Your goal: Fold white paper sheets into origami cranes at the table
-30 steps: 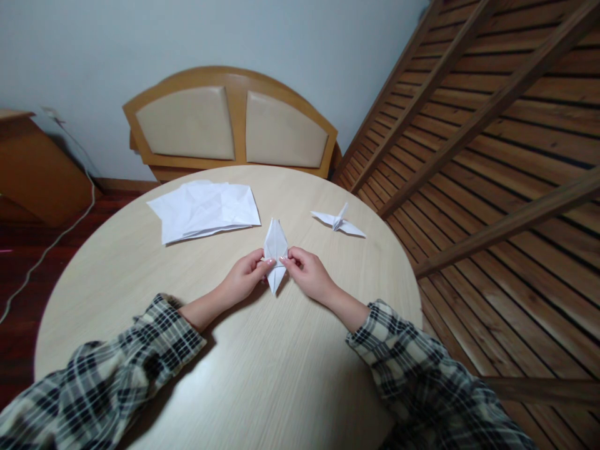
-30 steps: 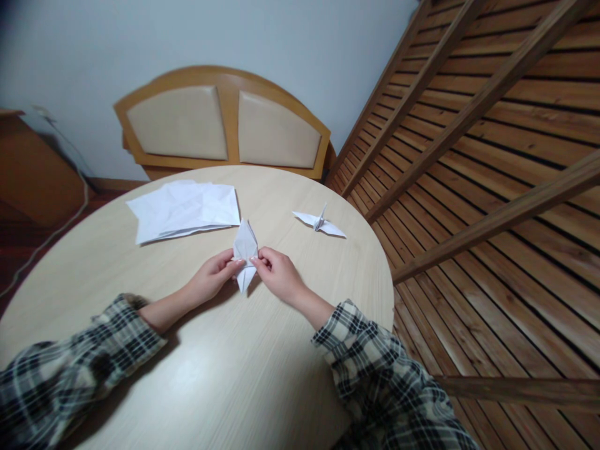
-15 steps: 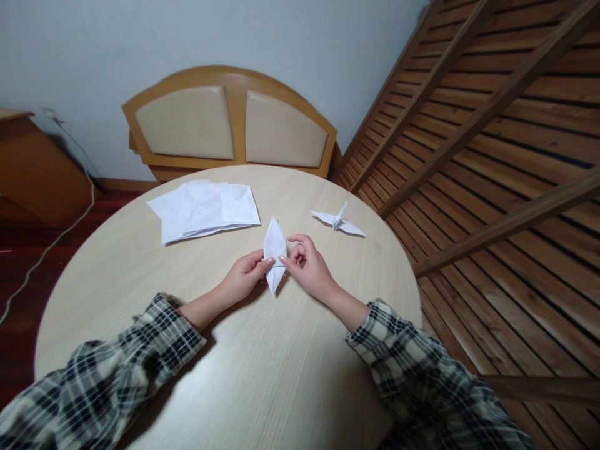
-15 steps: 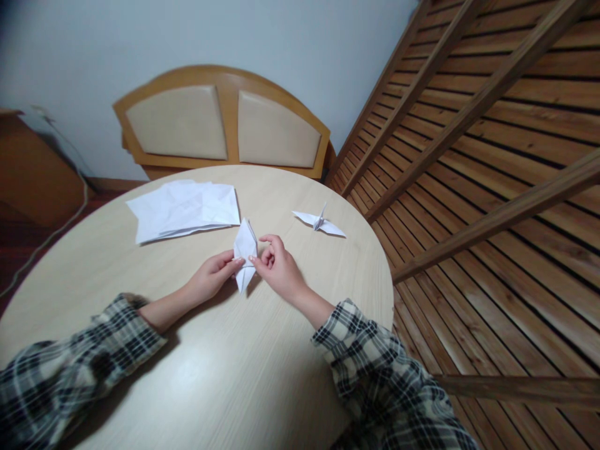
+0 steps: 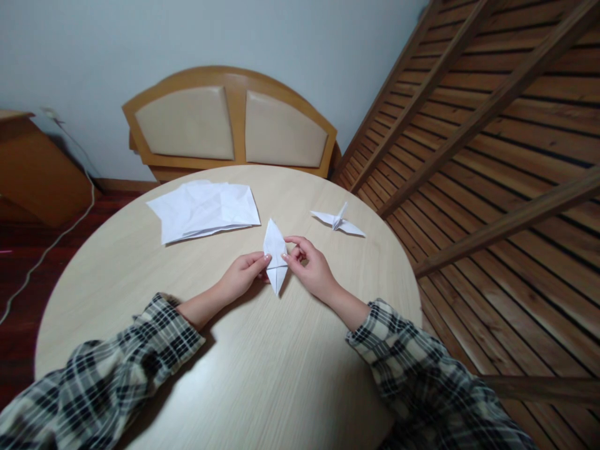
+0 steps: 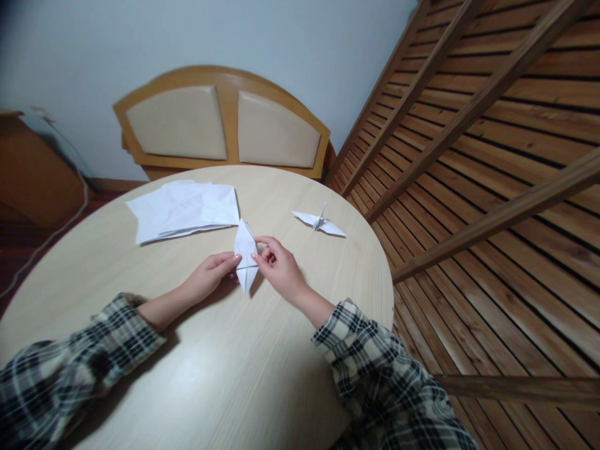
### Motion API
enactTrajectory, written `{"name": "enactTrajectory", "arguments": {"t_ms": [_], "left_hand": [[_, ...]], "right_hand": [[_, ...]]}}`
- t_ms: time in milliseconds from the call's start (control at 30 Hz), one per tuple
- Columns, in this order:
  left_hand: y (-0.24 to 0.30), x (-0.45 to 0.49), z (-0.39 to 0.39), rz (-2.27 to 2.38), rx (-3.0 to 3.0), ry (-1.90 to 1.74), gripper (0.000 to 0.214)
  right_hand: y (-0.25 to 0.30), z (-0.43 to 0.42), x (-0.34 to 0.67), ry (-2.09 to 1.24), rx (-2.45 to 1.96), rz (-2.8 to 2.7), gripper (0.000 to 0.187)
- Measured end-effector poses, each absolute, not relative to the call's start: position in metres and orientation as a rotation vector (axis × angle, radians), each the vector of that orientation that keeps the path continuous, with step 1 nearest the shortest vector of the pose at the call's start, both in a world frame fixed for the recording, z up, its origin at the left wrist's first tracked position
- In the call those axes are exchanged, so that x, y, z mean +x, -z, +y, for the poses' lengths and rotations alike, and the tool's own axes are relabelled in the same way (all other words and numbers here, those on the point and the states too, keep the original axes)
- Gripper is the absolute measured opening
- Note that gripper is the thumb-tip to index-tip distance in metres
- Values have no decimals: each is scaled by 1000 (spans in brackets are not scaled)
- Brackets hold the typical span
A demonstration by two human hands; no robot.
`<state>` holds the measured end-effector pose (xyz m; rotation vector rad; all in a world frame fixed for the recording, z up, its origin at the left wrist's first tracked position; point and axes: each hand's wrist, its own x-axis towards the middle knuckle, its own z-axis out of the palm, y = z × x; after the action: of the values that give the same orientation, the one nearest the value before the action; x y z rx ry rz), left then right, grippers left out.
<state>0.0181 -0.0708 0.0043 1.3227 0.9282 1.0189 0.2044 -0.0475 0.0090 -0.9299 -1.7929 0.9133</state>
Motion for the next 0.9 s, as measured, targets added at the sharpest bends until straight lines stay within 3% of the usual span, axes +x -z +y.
{"name": "enactTrajectory", "arguments": {"t_ms": [367,900], "left_hand": [[-4,19,-70,896,1230,-1016,41],[-3,20,-69,764,969,-978,33]], "right_hand": [[-3,-41,203,-1361,-886,-1562,25],[-4,-42,202,-1402,-881,-1491,22]]}}
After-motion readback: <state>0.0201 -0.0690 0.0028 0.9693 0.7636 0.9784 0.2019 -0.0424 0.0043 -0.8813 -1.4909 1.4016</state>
